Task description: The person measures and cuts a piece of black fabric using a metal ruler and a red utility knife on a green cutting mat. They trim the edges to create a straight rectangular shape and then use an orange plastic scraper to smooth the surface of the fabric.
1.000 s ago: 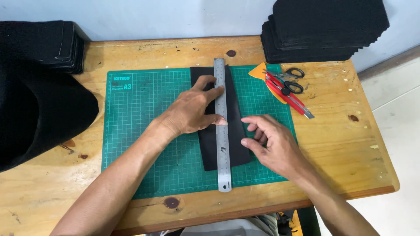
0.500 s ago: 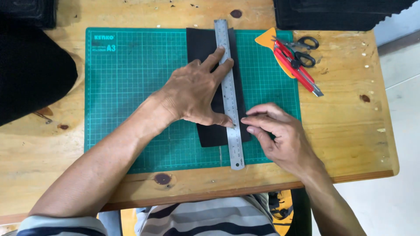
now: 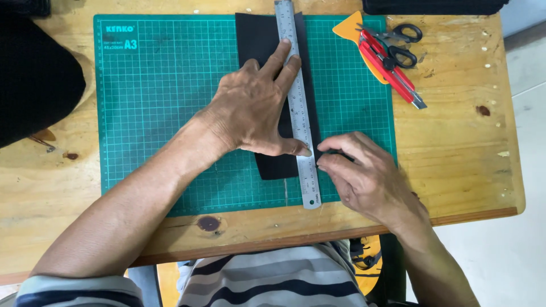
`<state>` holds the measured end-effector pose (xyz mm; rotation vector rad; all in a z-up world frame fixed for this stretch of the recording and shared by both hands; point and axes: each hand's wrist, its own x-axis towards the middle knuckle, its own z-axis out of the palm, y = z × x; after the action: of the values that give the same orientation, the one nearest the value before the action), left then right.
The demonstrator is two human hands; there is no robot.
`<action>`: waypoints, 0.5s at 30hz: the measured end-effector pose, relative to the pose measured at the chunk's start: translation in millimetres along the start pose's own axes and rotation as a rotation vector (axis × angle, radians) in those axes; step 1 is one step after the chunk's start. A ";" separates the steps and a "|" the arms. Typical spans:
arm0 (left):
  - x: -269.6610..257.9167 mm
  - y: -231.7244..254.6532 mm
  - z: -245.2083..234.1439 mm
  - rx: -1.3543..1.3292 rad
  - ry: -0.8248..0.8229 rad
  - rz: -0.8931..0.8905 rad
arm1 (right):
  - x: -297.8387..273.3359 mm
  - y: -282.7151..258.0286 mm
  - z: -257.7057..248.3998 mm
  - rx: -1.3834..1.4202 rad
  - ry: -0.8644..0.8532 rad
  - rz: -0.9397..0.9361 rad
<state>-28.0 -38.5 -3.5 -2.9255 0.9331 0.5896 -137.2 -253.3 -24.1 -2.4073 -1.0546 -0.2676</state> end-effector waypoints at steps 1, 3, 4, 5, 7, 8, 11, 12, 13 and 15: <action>-0.4 0.1 2.1 0.000 0.000 0.001 | -0.7 -0.4 0.5 0.000 0.000 0.001; 0.2 -0.7 4.3 -0.005 0.042 0.009 | -0.4 0.7 0.9 0.024 0.005 -0.012; -0.5 0.2 3.0 -0.004 0.043 0.010 | -1.2 -0.7 1.5 0.023 0.006 -0.012; -1.2 0.9 1.6 0.002 0.016 0.003 | -1.7 -2.0 2.2 0.042 0.017 -0.007; -1.5 1.2 0.6 0.011 -0.005 -0.007 | -2.7 -2.1 4.5 0.059 0.031 -0.007; -1.3 1.1 1.3 0.013 0.004 -0.007 | -3.8 -1.4 6.2 0.051 0.042 -0.018; -2.8 3.7 -2.6 0.004 -0.004 -0.008 | -2.7 -5.4 5.3 0.046 0.052 -0.031; -3.4 5.3 -4.8 -0.014 -0.030 -0.004 | -1.9 -7.7 3.9 0.055 0.043 -0.026; -4.6 6.4 -5.0 -0.007 -0.022 -0.005 | -4.2 -9.3 3.6 0.048 0.050 -0.031; -6.8 9.2 -4.1 -0.033 -0.024 0.019 | -9.9 -12.6 3.5 0.047 0.023 0.009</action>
<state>-36.8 -42.8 3.6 -2.9347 0.9587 0.6456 -153.3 -250.5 -26.1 -2.3612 -1.0289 -0.2637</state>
